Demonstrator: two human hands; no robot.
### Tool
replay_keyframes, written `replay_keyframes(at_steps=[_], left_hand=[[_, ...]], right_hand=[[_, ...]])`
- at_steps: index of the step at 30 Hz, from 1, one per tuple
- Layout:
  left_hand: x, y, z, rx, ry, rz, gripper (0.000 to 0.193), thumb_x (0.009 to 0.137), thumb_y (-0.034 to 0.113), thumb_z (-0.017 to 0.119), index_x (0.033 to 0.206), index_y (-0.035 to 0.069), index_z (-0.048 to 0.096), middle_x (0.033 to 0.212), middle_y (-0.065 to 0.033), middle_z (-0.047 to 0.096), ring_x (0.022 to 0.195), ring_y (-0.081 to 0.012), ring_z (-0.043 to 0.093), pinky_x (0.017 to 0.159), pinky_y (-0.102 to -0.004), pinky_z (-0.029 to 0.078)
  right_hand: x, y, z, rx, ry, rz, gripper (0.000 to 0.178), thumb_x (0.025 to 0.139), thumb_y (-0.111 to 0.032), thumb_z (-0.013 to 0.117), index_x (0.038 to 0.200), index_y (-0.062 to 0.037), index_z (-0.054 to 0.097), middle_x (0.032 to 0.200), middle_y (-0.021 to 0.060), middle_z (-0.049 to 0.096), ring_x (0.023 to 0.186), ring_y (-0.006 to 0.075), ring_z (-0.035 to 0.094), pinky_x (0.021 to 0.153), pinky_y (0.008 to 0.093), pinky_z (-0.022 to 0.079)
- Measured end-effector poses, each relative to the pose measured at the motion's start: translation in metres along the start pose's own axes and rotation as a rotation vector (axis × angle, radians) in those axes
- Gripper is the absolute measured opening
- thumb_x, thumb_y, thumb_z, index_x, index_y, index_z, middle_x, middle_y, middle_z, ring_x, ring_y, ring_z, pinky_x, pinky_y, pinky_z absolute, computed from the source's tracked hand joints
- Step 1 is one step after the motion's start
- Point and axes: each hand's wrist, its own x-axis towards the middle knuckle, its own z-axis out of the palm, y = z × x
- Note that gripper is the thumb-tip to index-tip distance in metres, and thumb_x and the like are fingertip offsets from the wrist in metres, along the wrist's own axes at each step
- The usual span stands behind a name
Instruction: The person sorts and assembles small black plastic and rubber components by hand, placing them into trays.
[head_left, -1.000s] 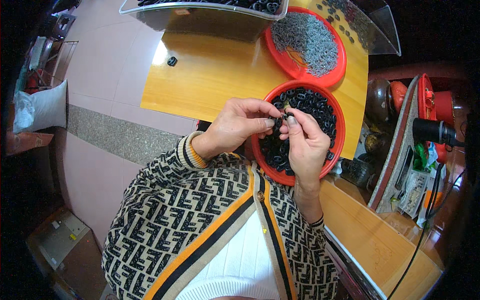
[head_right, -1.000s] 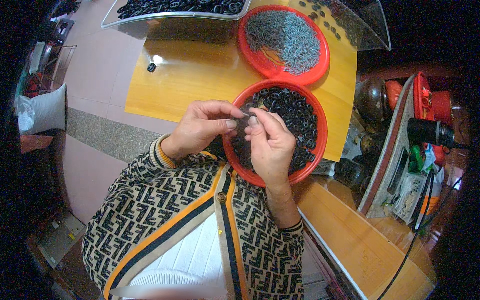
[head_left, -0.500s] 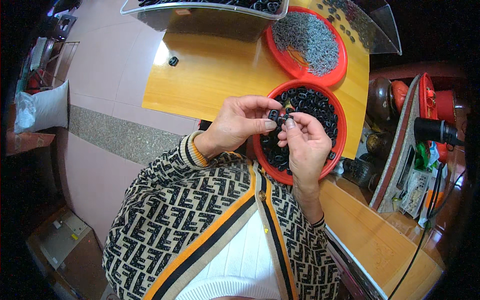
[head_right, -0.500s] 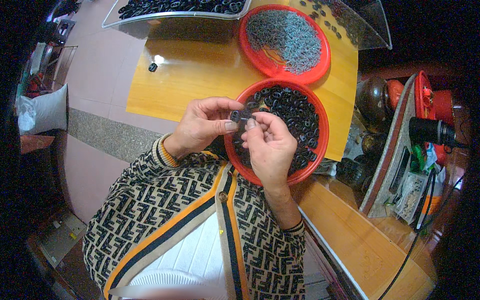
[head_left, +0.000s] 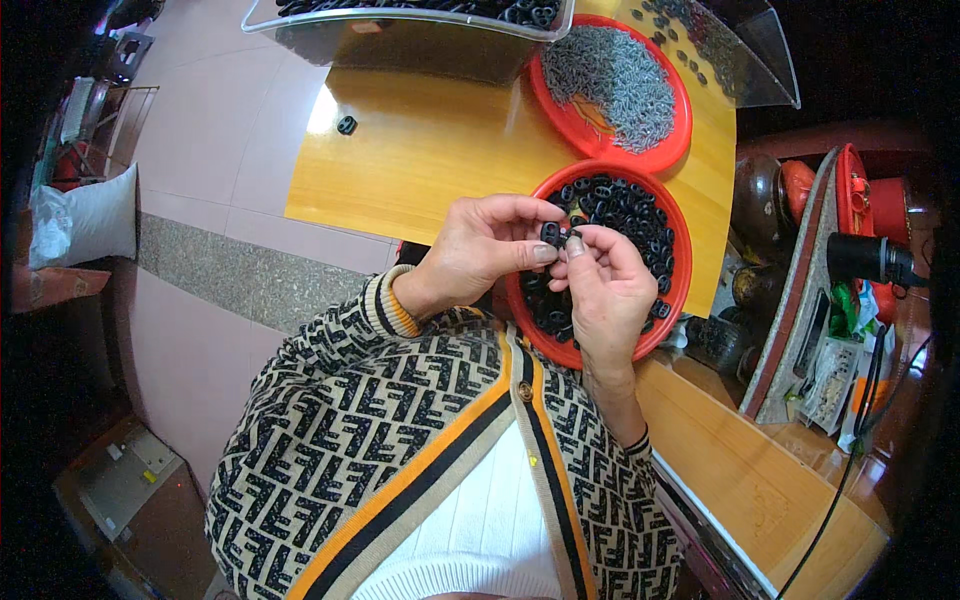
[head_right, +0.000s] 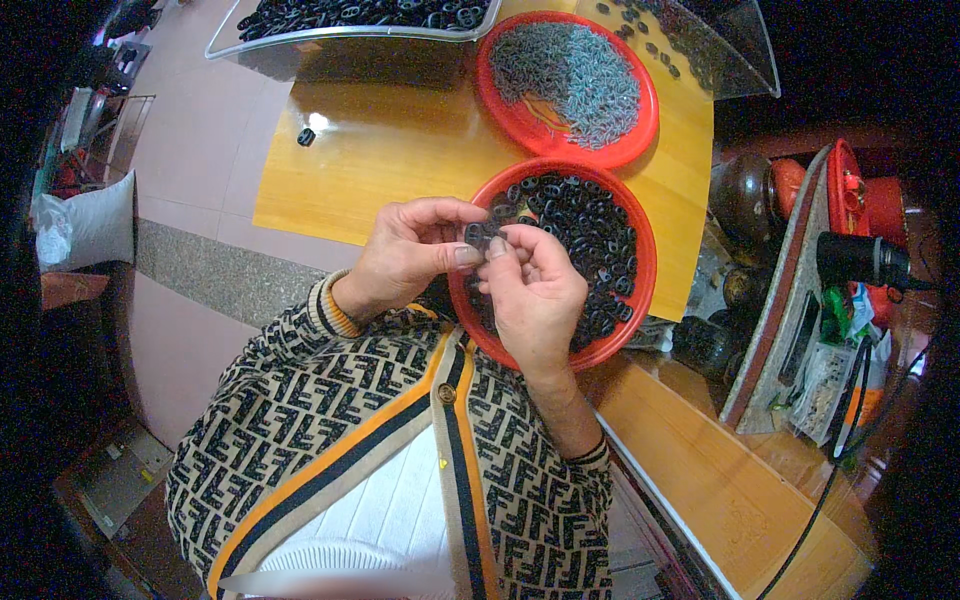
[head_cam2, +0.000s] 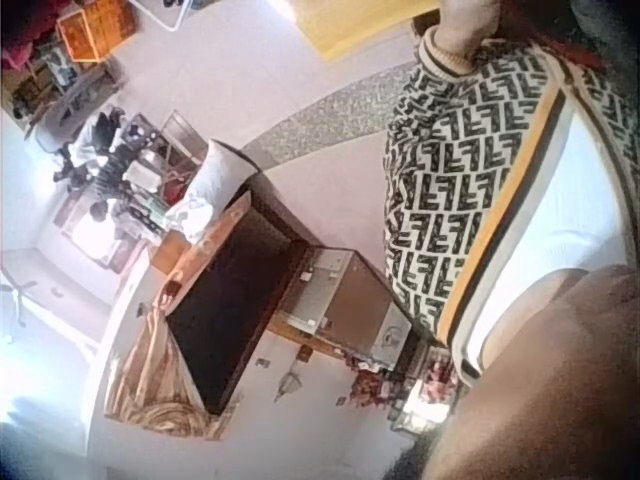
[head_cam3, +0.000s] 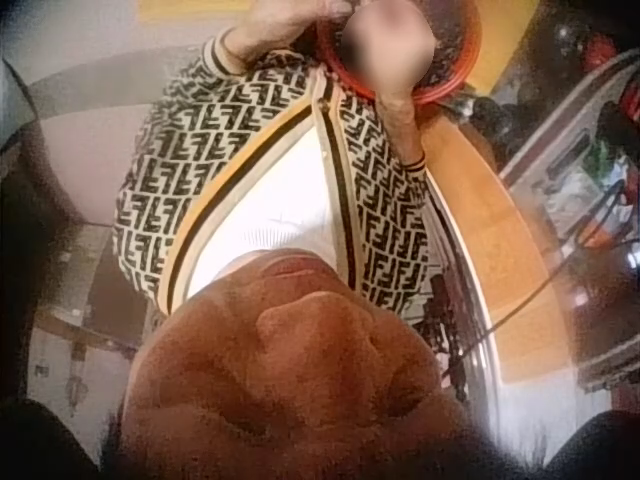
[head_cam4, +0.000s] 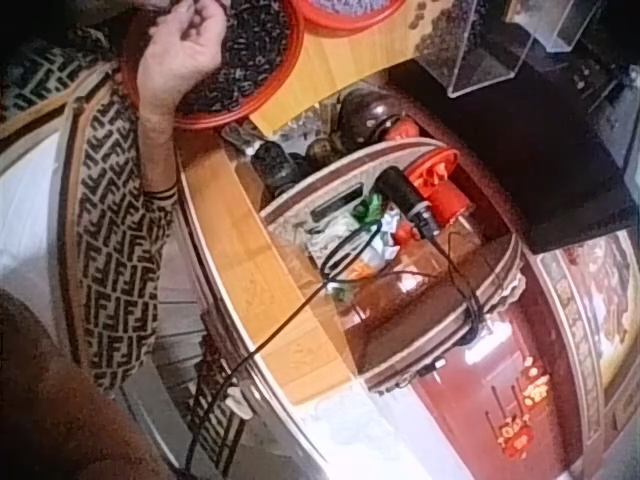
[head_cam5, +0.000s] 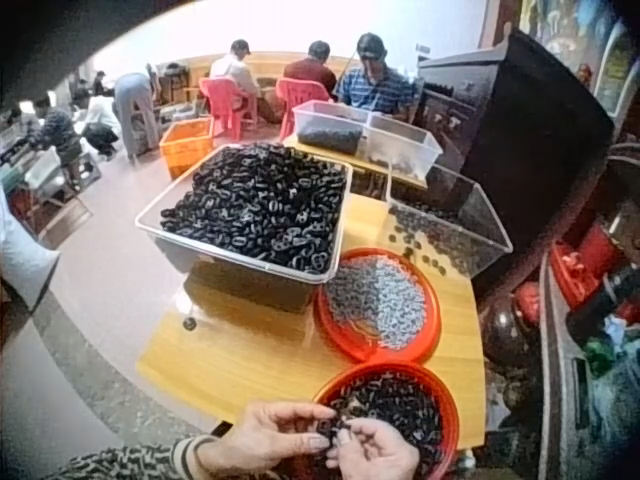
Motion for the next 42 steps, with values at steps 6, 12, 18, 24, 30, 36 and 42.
replay_keyframes(at_steps=[6, 12, 18, 24, 30, 36, 42], left_hand=[[-0.001, -0.002, -0.003, 0.040, -0.011, 0.007, 0.029, 0.075, -0.005, 0.060, 0.103, -0.005, 0.054, 0.091, -0.0098, 0.060, 0.081, -0.0140, 0.058, 0.074, -0.0260, 0.048], [-0.001, 0.000, -0.003, 0.060, -0.044, 0.005, 0.029, 0.074, -0.004, 0.061, 0.102, -0.005, 0.055, 0.090, -0.0078, 0.059, 0.081, -0.0134, 0.057, 0.074, -0.0250, 0.048], [-0.001, 0.001, -0.005, 0.081, -0.087, 0.047, 0.027, 0.073, -0.004, 0.062, 0.100, -0.004, 0.057, 0.085, -0.0040, 0.055, 0.081, -0.0109, 0.054, 0.072, -0.0219, 0.046], [0.000, 0.003, -0.009, 0.231, -0.216, 0.121, 0.027, 0.072, 0.000, 0.064, 0.098, -0.003, 0.058, 0.082, -0.0047, 0.052, 0.076, -0.0110, 0.050, 0.069, -0.0227, 0.042], [-0.001, 0.006, -0.008, 0.387, -0.287, 0.170, 0.027, 0.068, 0.004, 0.068, 0.093, -0.002, 0.061, 0.072, -0.0020, 0.049, 0.068, -0.0102, 0.046, 0.064, -0.0221, 0.039], [0.000, 0.001, -0.007, 0.424, -0.311, 0.235, 0.024, 0.071, 0.005, 0.066, 0.093, -0.002, 0.060, 0.072, -0.0031, 0.050, 0.068, -0.0111, 0.047, 0.064, -0.0231, 0.040], [0.001, -0.008, -0.010, 0.381, -0.256, 0.223, 0.025, 0.072, 0.006, 0.065, 0.095, -0.002, 0.060, 0.077, -0.0037, 0.053, 0.072, -0.0114, 0.049, 0.066, -0.0236, 0.041]], right_hand=[[0.001, 0.003, -0.002, 0.060, -0.047, 0.026, 0.011, 0.081, -0.002, 0.055, 0.090, 0.0040, 0.055, 0.074, 0.0046, 0.058, 0.059, 0.0064, 0.055, 0.050, 0.0185, 0.048], [0.006, 0.004, -0.009, 0.182, -0.163, 0.099, 0.011, 0.081, -0.003, 0.056, 0.089, 0.0047, 0.056, 0.073, 0.0078, 0.060, 0.057, 0.0094, 0.057, 0.049, 0.0194, 0.048], [0.012, 0.007, -0.018, 0.367, -0.307, 0.228, 0.013, 0.079, -0.003, 0.058, 0.090, 0.0046, 0.057, 0.075, 0.0096, 0.061, 0.059, 0.0121, 0.059, 0.049, 0.0205, 0.049], [0.023, 0.012, -0.033, 0.530, -0.564, 0.438, 0.020, 0.077, -0.003, 0.060, 0.093, 0.0076, 0.056, 0.077, 0.0122, 0.061, 0.060, 0.0143, 0.060, 0.050, 0.0216, 0.050], [0.024, 0.014, -0.038, 0.572, -0.646, 0.458, 0.022, 0.075, -0.004, 0.062, 0.092, 0.0085, 0.055, 0.077, 0.0130, 0.060, 0.061, 0.0156, 0.060, 0.049, 0.0222, 0.051], [0.024, 0.016, -0.038, 0.569, -0.652, 0.453, 0.016, 0.076, -0.004, 0.062, 0.088, 0.0048, 0.056, 0.075, 0.0121, 0.060, 0.059, 0.0150, 0.060, 0.048, 0.0215, 0.050], [0.022, 0.017, -0.033, 0.525, -0.553, 0.403, 0.018, 0.078, -0.006, 0.061, 0.091, 0.0033, 0.055, 0.079, 0.0113, 0.060, 0.060, 0.0143, 0.059, 0.049, 0.0217, 0.050]])
